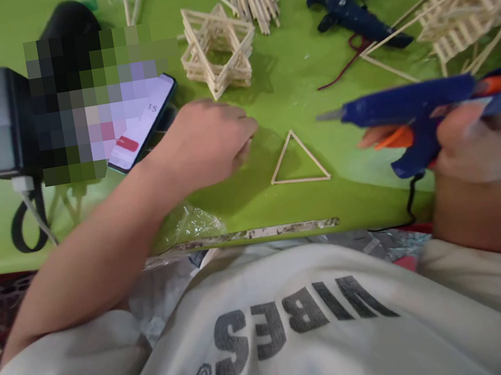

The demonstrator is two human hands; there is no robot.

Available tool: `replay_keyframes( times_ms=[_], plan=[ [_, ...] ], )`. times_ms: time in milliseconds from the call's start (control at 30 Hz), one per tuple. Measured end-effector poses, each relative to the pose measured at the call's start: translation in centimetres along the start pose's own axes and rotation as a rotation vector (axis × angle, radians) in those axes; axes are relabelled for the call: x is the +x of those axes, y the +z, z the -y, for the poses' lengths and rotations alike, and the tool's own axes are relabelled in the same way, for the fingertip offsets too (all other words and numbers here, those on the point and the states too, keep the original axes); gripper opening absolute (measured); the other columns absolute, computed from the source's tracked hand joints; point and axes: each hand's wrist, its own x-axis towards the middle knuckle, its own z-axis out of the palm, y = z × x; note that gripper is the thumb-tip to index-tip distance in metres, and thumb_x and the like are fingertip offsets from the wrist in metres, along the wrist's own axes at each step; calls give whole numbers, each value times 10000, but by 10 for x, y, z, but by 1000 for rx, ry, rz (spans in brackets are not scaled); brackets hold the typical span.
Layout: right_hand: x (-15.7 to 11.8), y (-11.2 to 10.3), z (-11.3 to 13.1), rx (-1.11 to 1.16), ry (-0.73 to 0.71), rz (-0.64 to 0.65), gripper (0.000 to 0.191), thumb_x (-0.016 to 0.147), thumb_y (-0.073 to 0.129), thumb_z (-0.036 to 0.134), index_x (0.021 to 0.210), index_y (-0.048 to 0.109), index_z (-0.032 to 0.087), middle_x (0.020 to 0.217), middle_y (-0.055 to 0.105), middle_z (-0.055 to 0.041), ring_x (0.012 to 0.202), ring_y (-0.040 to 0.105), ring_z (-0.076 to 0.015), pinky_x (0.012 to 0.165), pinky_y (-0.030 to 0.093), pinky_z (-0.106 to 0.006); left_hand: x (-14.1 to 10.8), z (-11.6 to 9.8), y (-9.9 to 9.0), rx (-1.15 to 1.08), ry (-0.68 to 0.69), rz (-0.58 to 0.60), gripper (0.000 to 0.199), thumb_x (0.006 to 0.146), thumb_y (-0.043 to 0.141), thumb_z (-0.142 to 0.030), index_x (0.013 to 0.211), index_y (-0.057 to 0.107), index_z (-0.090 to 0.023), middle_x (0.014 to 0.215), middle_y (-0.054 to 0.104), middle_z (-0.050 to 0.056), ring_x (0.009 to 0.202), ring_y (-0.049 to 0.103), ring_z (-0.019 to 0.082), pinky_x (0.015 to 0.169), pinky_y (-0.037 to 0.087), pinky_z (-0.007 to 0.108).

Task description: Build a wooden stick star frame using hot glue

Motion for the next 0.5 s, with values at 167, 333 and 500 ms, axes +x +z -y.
replay_keyframes(
  times_ms=[167, 333, 500],
  plan=[
    [49, -23, -33, 48, -146, -241, 677, 637, 1072, 860, 879, 801, 289, 722, 724, 7, 672, 770, -241, 630, 646, -403, 8, 2, 15, -104, -28, -114, 331, 1034, 514, -205, 1049, 843, -176, 988, 814, 93, 954, 790, 300, 918, 617, 457],
    [72, -31, -53, 25, 59, -272, 800, 614, 1067, 878, 951, 816, 198, 885, 854, -95, 606, 639, -133, 490, 510, -276, 9, 10, 25, -201, 16, -190, 383, 1029, 512, -225, 1151, 874, -205, 1151, 893, 74, 1005, 828, 300, 886, 628, 440],
    [37, -38, -53, 176, 316, -167, 584, 874, 1013, 712, 1060, 801, 201, 817, 780, -58, 632, 665, -142, 545, 599, -252, 9, 11, 24, -198, 43, -186, 381, 1018, 514, -204, 1135, 876, -186, 1147, 904, 84, 1015, 843, 312, 917, 645, 458]
  ],
)
